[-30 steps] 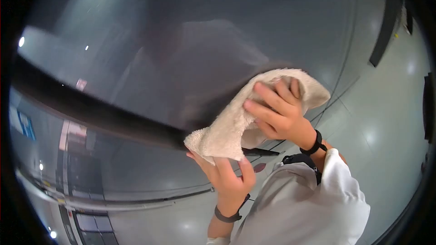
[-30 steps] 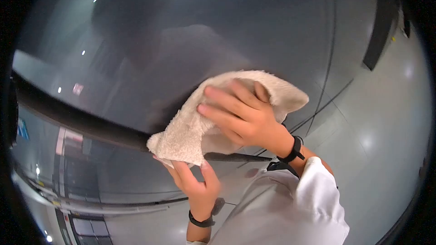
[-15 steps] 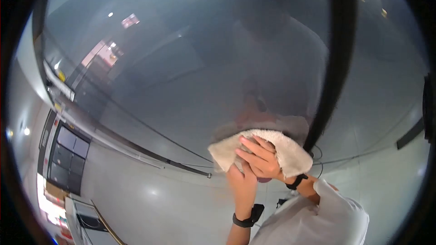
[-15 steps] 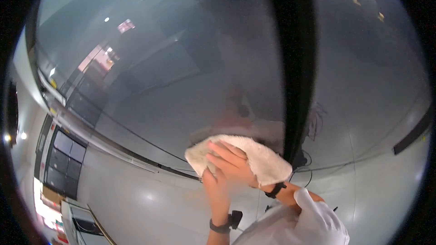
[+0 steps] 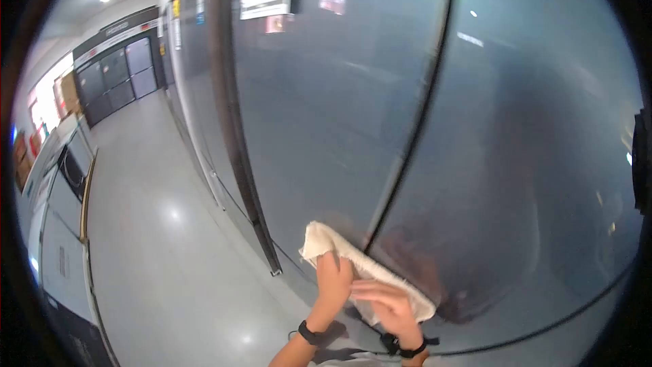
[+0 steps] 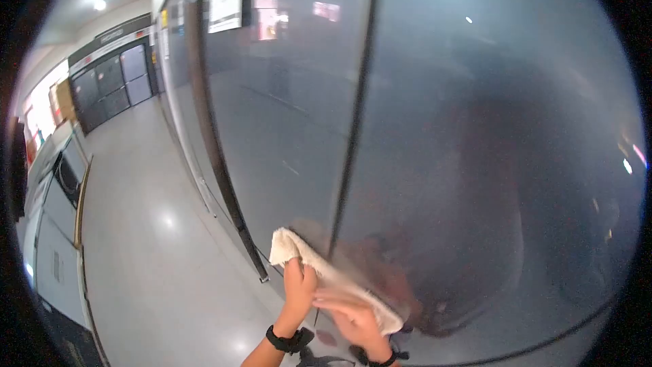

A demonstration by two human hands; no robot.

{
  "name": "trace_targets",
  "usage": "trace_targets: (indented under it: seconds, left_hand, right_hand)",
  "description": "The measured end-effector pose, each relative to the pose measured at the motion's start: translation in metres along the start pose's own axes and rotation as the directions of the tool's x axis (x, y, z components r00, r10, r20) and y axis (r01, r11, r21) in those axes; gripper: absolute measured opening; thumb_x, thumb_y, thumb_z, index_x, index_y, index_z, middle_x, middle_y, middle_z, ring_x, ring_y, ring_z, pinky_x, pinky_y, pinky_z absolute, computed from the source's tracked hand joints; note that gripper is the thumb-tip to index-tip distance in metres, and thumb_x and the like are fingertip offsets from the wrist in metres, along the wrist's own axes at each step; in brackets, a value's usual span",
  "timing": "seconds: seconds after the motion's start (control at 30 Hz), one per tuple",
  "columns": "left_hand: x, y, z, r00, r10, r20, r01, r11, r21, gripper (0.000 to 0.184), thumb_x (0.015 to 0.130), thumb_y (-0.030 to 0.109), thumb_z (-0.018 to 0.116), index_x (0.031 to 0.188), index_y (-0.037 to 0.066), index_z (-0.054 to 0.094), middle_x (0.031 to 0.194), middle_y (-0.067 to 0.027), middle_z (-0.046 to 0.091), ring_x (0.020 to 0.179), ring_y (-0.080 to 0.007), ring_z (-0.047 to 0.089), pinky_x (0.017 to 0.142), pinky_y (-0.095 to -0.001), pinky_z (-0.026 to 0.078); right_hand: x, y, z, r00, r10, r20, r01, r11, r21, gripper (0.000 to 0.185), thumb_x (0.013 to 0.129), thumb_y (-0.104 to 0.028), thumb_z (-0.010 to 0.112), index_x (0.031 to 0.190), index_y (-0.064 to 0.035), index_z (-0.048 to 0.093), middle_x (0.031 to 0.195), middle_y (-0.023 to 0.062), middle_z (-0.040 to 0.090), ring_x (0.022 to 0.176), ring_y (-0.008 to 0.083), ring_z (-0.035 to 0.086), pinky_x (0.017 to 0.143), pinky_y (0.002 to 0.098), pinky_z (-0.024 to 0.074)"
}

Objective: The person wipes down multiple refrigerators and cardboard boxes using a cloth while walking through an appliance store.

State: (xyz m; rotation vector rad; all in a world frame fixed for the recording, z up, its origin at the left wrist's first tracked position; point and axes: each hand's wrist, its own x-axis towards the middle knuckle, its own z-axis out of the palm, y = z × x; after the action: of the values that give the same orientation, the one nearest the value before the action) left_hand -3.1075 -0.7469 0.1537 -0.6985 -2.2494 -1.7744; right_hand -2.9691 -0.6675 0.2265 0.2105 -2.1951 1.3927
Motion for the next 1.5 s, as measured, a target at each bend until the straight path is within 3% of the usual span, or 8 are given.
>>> trace_targets:
  seconds: [0.23, 0.4, 0.6, 0.8, 0.93, 1.17, 1.2, 1.5]
  left_hand:
    - [0.056, -0.052, -0.024, 0.984, 0.144, -0.108, -0.133, 0.986, 0.098, 0.025, 0.076, 0.004, 0.052, 0.099, -0.007, 0.05, 0.099, -0.0312, 0.052, 0.092, -0.0489, 0.048, 0.081, -0.0555, 0.04]
    - [0.16, -0.094, -0.089, 0.949, -0.287, 0.13, 0.289, 0.957, 0.008, 0.046, 0.083, 0.007, 0.052, 0.127, -0.006, 0.056, 0.121, -0.0333, 0.058, 0.116, -0.049, 0.055, 0.099, -0.0501, 0.045]
    - [0.2, -0.15, -0.144, 0.966, 0.215, -0.143, -0.234, 0.963, -0.134, 0.021, 0.083, 0.015, 0.061, 0.094, -0.002, 0.065, 0.097, -0.0269, 0.065, 0.086, -0.0459, 0.059, 0.074, -0.0536, 0.045]
    - [0.32, -0.263, -0.272, 0.97, 0.195, -0.144, -0.186, 0.98, 0.074, 0.052, 0.082, 0.01, 0.061, 0.131, -0.007, 0.055, 0.136, -0.0284, 0.054, 0.13, -0.0452, 0.049, 0.107, -0.0461, 0.042]
    - [0.374, -0.298, -0.338, 0.975, 0.135, -0.177, -0.14, 0.99, -0.016, 0.066, 0.081, 0.01, 0.061, 0.142, -0.008, 0.043, 0.151, -0.0271, 0.042, 0.144, -0.0421, 0.035, 0.114, -0.0446, 0.035]
    - [0.407, -0.383, -0.421, 0.918, -0.011, -0.396, 0.051, 0.995, 0.091, 0.044, 0.079, 0.006, 0.062, 0.122, 0.0, 0.065, 0.126, -0.0205, 0.064, 0.116, -0.0381, 0.061, 0.096, -0.0449, 0.048]
    - [0.411, -0.403, -0.433, 0.908, -0.022, -0.418, 0.088, 0.986, 0.139, 0.039, 0.078, 0.006, 0.062, 0.117, 0.001, 0.068, 0.118, -0.0196, 0.068, 0.109, -0.0377, 0.064, 0.091, -0.0451, 0.05]
    - [0.511, -0.477, -0.498, 0.769, -0.339, -0.541, 0.3, 0.94, -0.163, 0.021, 0.082, -0.001, 0.058, 0.097, -0.003, 0.072, 0.08, -0.0139, 0.072, 0.068, -0.0212, 0.069, 0.059, -0.0339, 0.053]
  right_hand:
    - [-0.011, 0.095, 0.054, 0.833, 0.53, 0.159, -0.467, 0.828, -0.31, 0.039, 0.104, -0.027, 0.054, 0.136, -0.0059, 0.056, 0.136, 0.0148, 0.059, 0.12, 0.0285, 0.059, 0.1, 0.038, 0.0482]
    - [0.054, 0.181, 0.14, 0.826, 0.536, 0.176, -0.564, 0.793, 0.229, 0.038, 0.104, -0.015, 0.049, 0.137, 0.0033, 0.051, 0.139, 0.0165, 0.056, 0.125, 0.0254, 0.056, 0.107, 0.0362, 0.0411]
    - [0.156, 0.194, 0.204, 0.866, 0.494, 0.077, -0.325, 0.439, 0.838, 0.034, 0.105, -0.028, 0.049, 0.126, -0.0051, 0.062, 0.131, 0.0158, 0.061, 0.116, 0.0283, 0.06, 0.101, 0.0426, 0.0462]
    - [0.251, 0.254, 0.281, 0.864, 0.386, -0.323, -0.457, 0.871, -0.181, 0.049, 0.107, -0.042, 0.04, 0.128, -0.0029, 0.06, 0.131, 0.0181, 0.06, 0.123, 0.0314, 0.053, 0.111, 0.0471, 0.0355]
    - [0.364, 0.219, 0.359, 0.892, 0.278, -0.356, -0.094, 0.886, 0.455, 0.053, 0.108, -0.039, 0.039, 0.124, 0.0081, 0.057, 0.124, 0.0229, 0.062, 0.116, 0.0369, 0.059, 0.101, 0.0505, 0.0464]
    - [0.469, 0.233, 0.477, 0.981, 0.188, -0.047, -0.12, 0.781, 0.613, 0.06, 0.108, -0.044, 0.033, 0.129, 0.0082, 0.055, 0.128, 0.0216, 0.061, 0.12, 0.0353, 0.059, 0.106, 0.0496, 0.0436]
    - [0.442, 0.312, 0.477, 0.824, 0.564, -0.053, -0.477, 0.742, 0.471, 0.045, 0.107, -0.036, 0.046, 0.132, -0.0008, 0.058, 0.129, 0.0177, 0.061, 0.124, 0.0303, 0.054, 0.107, 0.0433, 0.0418]
    - [0.535, 0.364, 0.596, 0.937, 0.342, 0.077, -0.277, 0.857, -0.435, 0.044, 0.109, -0.029, 0.04, 0.134, 0.0053, 0.052, 0.128, 0.0183, 0.06, 0.12, 0.0287, 0.056, 0.104, 0.0387, 0.0415]
